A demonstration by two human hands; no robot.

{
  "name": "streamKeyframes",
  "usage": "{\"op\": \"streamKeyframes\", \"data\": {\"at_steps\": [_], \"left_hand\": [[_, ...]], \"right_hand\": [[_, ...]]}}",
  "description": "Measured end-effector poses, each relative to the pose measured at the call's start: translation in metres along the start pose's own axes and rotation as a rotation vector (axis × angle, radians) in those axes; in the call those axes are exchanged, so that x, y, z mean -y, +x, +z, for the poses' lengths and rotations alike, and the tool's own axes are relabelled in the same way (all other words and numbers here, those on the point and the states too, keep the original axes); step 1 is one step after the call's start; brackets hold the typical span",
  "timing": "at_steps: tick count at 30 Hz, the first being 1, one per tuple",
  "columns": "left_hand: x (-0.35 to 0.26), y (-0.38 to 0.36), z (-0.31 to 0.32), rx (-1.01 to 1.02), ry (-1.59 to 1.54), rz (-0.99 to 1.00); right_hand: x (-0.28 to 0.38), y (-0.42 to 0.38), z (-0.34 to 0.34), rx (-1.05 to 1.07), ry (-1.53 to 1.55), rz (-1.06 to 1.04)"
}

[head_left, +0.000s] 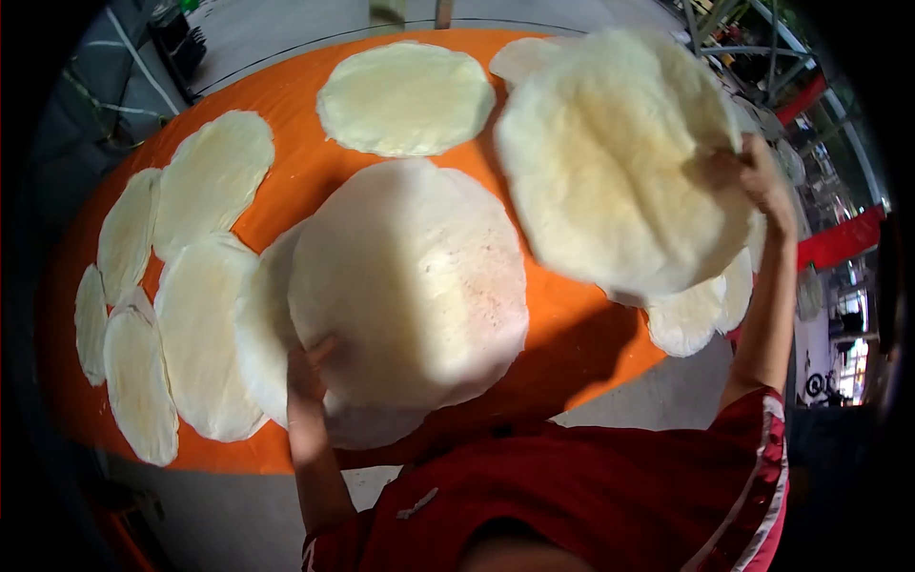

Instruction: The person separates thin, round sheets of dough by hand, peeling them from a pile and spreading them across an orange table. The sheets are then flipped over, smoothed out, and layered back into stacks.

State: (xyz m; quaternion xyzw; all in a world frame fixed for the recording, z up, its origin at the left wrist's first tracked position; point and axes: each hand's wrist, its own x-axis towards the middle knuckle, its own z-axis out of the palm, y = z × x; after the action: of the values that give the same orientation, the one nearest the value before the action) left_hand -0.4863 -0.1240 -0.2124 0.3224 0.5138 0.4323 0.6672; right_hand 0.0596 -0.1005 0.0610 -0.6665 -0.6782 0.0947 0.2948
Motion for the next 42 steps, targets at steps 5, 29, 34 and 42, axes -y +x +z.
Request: {"op": "streamKeyframes", "data": {"at_steps": [5, 29, 34, 42], "left_hand": [[0.011, -0.031, -0.001, 0.046, 0.37, 0.215], [-0.012, -0.073, 0.038, 0.312, -0.416, 0.007], [0.002, -0.075, 0.02, 0.052, -0.413, -0.014], [-0.001, -0.072, 0.047, -0.185, -0.235, -0.052]], "right_hand": [[0.052, -0.057, 0.002, 0.192, -0.378, 0.23], [0.101, 0.088, 0.039, -0.123, -0.521, -0.369], [0.065, 0.054, 0.088, 0.028, -0.574, -0.287], [0.037, 0.06, 0.24, 0.765, -0.447, -0.207]]}}
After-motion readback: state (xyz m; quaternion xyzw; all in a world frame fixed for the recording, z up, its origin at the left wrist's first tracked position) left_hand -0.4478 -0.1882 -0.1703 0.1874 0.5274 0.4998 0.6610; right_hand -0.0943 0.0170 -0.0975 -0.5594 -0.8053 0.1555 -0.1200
